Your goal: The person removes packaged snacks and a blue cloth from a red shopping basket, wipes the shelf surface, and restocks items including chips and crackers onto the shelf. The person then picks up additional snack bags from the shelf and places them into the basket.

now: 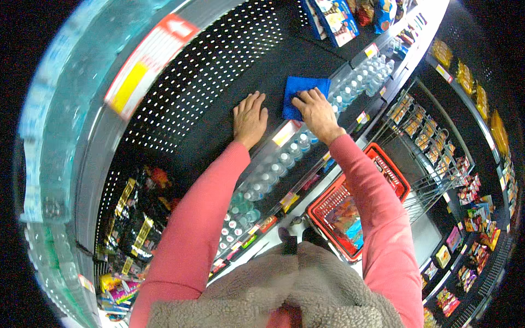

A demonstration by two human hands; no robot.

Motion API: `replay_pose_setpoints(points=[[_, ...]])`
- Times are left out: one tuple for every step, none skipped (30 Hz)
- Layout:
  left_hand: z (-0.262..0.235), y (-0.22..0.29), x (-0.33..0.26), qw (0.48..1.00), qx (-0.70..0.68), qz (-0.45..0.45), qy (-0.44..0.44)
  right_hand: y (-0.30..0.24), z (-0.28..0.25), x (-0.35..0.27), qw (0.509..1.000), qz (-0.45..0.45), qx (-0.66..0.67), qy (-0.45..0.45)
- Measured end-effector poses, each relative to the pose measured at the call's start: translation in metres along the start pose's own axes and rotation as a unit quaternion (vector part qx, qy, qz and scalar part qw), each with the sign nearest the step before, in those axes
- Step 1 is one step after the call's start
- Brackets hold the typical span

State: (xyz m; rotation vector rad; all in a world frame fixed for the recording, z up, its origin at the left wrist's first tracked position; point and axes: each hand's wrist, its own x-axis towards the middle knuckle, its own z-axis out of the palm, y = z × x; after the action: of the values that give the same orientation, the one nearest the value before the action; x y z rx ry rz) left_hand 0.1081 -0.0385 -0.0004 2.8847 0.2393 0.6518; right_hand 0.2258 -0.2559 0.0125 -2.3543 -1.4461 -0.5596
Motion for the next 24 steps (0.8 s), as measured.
replay_pose_setpoints(points=[[-0.002,0.0,0.002,1.0,-0.012,-0.005,-0.002,-0.013,0.0,-0.002,1.0,0.005,0.007,-0.008],[-0.006,0.0,0.003,0.999,-0.02,-0.029,-0.037,-0.026,-0.001,-0.004,1.0,0.008,0.013,-0.02],[-0.012,0.002,0.008,0.996,-0.064,-0.05,-0.031,-0.039,-0.001,-0.005,1.0,-0.002,0.014,-0.006],[-0.019,0.007,0.012,0.993,-0.09,-0.076,-0.02,-0.052,-0.001,-0.007,1.0,0.004,0.02,-0.016],[-0.026,0.017,0.01,0.984,-0.151,-0.094,0.022,-0.063,-0.003,-0.01,1.0,-0.008,0.029,-0.004],[-0.036,0.028,0.009,0.969,-0.207,-0.134,0.029,-0.075,-0.004,-0.013,0.999,-0.012,0.033,-0.023],[-0.047,0.041,0.002,0.961,-0.236,-0.094,0.106,-0.085,-0.004,-0.015,0.998,-0.016,0.037,-0.04],[-0.06,0.057,-0.013,0.951,-0.258,-0.067,0.156,-0.096,-0.004,-0.017,0.997,-0.018,0.041,-0.059],[-0.073,0.073,-0.03,0.936,-0.291,-0.045,0.195,-0.112,-0.001,-0.019,0.997,-0.03,0.073,0.009],[-0.087,0.087,-0.049,0.919,-0.32,-0.025,0.228,-0.128,-0.001,-0.027,0.978,0.044,0.202,0.013],[-0.103,0.096,-0.074,0.922,-0.317,-0.006,0.222,-0.142,-0.001,-0.032,0.972,0.035,0.232,-0.017],[-0.118,0.103,-0.102,0.927,-0.313,0.004,0.209,-0.156,0.0,-0.035,0.978,0.01,0.206,-0.025],[-0.132,0.106,-0.127,0.931,-0.299,0.017,0.208,-0.169,0.0,-0.037,0.983,-0.043,0.176,0.026],[-0.144,0.106,-0.152,0.942,-0.278,0.011,0.188,-0.184,-0.001,-0.039,0.984,-0.063,0.166,0.026],[-0.153,0.105,-0.176,0.938,-0.29,0.014,0.187,-0.199,-0.001,-0.039,0.987,-0.083,0.14,-0.003],[-0.161,0.101,-0.199,0.939,-0.297,0.003,0.174,-0.216,-0.003,-0.041,0.988,-0.104,0.114,-0.031],[-0.167,0.098,-0.223,0.942,-0.299,-0.013,0.153,-0.234,-0.004,-0.041,0.987,-0.111,0.109,-0.035],[-0.171,0.095,-0.247,0.945,-0.3,-0.034,0.128,-0.252,-0.005,-0.043,0.987,-0.118,0.104,-0.039],[-0.173,0.09,-0.269,0.945,-0.301,-0.041,0.119,-0.267,-0.008,-0.045,0.985,-0.123,0.12,-0.029],[-0.174,0.086,-0.289,0.946,-0.302,-0.051,0.106,-0.282,-0.01,-0.046,0.982,-0.129,0.132,-0.028],[-0.174,0.083,-0.309,0.947,-0.3,-0.058,0.095,-0.295,-0.012,-0.047,0.979,-0.129,0.151,-0.034],[-0.174,0.081,-0.327,0.946,-0.306,-0.08,0.076,-0.305,-0.014,-0.048,0.976,-0.13,0.173,-0.034],[-0.174,0.08,-0.343,0.944,-0.308,-0.1,0.059,-0.312,-0.016,-0.047,0.974,-0.14,0.165,-0.069],[-0.174,0.079,-0.356,0.942,-0.31,-0.119,0.042,-0.318,-0.017,-0.046,0.973,-0.14,0.166,-0.074]])
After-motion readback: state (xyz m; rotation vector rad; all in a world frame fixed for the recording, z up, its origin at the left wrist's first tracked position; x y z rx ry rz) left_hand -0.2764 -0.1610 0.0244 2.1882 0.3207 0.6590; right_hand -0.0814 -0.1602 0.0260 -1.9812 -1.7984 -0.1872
